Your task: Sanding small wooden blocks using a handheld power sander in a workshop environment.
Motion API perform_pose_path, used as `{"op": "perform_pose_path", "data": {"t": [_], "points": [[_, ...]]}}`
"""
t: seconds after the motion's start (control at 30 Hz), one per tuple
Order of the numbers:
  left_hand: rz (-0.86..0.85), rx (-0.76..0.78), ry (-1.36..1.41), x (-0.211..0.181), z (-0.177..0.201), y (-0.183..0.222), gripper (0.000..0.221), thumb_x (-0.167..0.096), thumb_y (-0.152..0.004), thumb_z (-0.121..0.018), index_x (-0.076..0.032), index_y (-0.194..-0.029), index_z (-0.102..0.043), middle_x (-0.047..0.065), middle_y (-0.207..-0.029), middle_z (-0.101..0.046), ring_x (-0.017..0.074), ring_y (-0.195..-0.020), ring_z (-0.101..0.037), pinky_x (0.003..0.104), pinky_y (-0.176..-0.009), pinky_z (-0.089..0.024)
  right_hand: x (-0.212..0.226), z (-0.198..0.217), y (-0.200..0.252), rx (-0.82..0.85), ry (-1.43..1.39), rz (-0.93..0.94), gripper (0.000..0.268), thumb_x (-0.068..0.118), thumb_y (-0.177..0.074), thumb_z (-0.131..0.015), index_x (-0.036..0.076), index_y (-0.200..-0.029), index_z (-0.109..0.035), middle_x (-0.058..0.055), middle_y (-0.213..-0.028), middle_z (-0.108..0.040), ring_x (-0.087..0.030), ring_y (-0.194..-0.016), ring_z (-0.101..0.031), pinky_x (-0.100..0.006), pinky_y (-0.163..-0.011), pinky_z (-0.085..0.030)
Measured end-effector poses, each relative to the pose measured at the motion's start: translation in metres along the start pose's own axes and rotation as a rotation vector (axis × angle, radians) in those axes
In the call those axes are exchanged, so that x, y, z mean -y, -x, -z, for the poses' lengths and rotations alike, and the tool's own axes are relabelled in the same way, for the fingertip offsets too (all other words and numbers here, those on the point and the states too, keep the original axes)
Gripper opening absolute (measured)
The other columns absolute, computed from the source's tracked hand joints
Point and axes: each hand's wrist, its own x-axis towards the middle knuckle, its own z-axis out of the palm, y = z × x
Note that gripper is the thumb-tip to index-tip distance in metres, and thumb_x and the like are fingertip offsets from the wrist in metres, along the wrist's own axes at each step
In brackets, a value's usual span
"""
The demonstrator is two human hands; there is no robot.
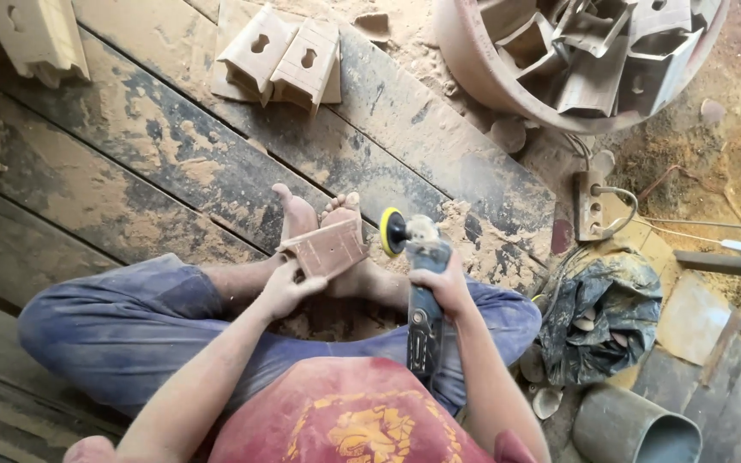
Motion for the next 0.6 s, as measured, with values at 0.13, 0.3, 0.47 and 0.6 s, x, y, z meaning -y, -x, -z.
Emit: {"op": "perform_pose_path", "data": {"t": [0.13, 0.3, 0.47, 0.6], "points": [[0.079, -0.046, 0.534, -0.018, -0.011, -0.003, 0.067, 0.002, -0.078, -0.085, -0.008, -0.135, -0.051, 0.012, -0.118, -0.074, 0.0239, -0.105, -0.072, 0.039, -0.090, -0.062, 0.041, -0.003, 0.062, -0.082, -0.288, -0.147, 0.061, 0.006, -0.072, -0.081, 0.006, -0.126, -0.051, -0.012, -0.097, -0.058, -0.027, -0.088, -0.064, -0.039, -0.074, -0.055], [0.058, -0.243, -0.391, -0.038, -0.007, -0.015, 0.092, -0.033, -0.061, -0.092, -0.018, -0.138, -0.044, 0.026, -0.124, -0.065, 0.0468, -0.121, -0.063, 0.057, -0.108, -0.051, 0.033, 0.006, 0.050, -0.039, -0.305, -0.012, 0.063, -0.001, -0.056, -0.093, 0.006, -0.109, -0.060, -0.011, -0.081, -0.064, -0.024, -0.068, -0.068, -0.036, -0.056, -0.057], [0.119, -0.254, -0.412, -0.080, -0.002, -0.024, 0.083, -0.034, -0.061, -0.088, -0.020, -0.132, -0.046, 0.025, -0.119, -0.067, 0.0450, -0.118, -0.066, 0.057, -0.105, -0.053, 0.021, 0.006, 0.021, -0.016, -0.028, 0.017, 0.081, 0.010, -0.052, -0.099, 0.009, -0.118, -0.053, -0.013, -0.094, -0.063, -0.026, -0.085, -0.064, -0.041, -0.070, -0.053], [0.074, -0.157, -0.244, -0.124, 0.000, -0.007, 0.074, -0.019, -0.060, -0.076, -0.023, -0.129, -0.051, 0.018, -0.105, -0.074, 0.0386, -0.109, -0.071, 0.054, -0.092, -0.056, 0.053, -0.020, 0.019, 0.097, 0.275, 0.008, 0.097, 0.024, -0.055, -0.097, 0.009, -0.132, -0.040, -0.026, -0.116, -0.062, -0.042, -0.111, -0.064, -0.053, -0.097, -0.049]]}}
